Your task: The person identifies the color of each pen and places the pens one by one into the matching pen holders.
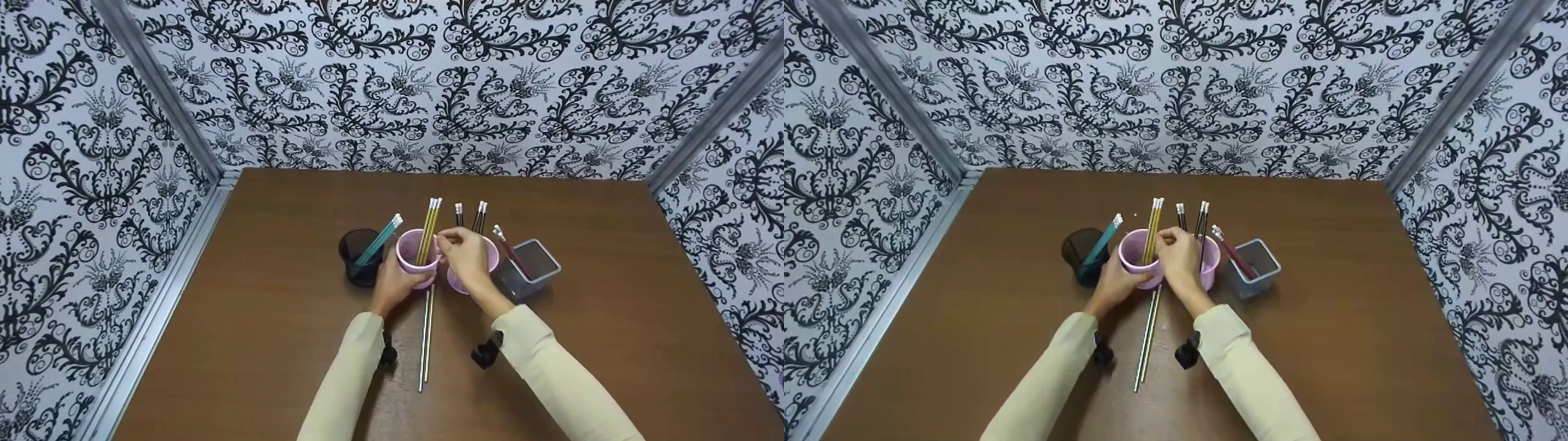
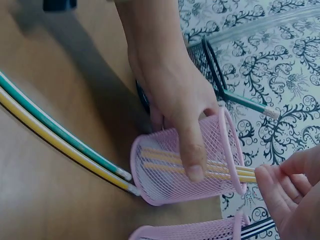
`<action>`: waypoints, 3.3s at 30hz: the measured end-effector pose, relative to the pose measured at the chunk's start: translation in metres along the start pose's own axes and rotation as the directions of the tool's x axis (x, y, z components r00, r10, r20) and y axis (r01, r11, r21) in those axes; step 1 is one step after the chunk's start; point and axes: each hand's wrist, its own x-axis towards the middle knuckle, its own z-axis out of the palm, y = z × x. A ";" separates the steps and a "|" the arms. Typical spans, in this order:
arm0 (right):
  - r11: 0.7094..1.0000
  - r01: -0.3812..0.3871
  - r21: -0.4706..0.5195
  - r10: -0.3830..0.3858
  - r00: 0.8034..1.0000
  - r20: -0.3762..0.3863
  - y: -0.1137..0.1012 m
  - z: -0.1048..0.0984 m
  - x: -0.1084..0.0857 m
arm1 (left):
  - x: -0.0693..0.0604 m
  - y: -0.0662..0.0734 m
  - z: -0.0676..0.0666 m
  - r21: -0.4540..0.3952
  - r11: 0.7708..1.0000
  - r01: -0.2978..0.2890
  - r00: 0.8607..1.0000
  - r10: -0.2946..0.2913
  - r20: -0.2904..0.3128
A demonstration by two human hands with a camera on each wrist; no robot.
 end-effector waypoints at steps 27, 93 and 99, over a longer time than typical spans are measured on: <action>0.963 0.049 -0.265 -0.061 0.998 -0.035 0.075 0.004 -0.076 | 0.000 0.000 0.003 0.039 0.999 -0.011 0.999 0.012 -0.033; 0.982 0.149 -0.112 -0.152 0.988 -0.017 0.022 -0.012 -0.063 | 0.000 -0.003 0.002 0.027 1.000 -0.011 1.000 0.011 -0.017; 0.981 0.195 -0.025 -0.195 0.981 0.000 0.018 -0.010 -0.057 | -0.001 -0.001 0.002 0.025 1.000 -0.011 1.000 0.012 -0.022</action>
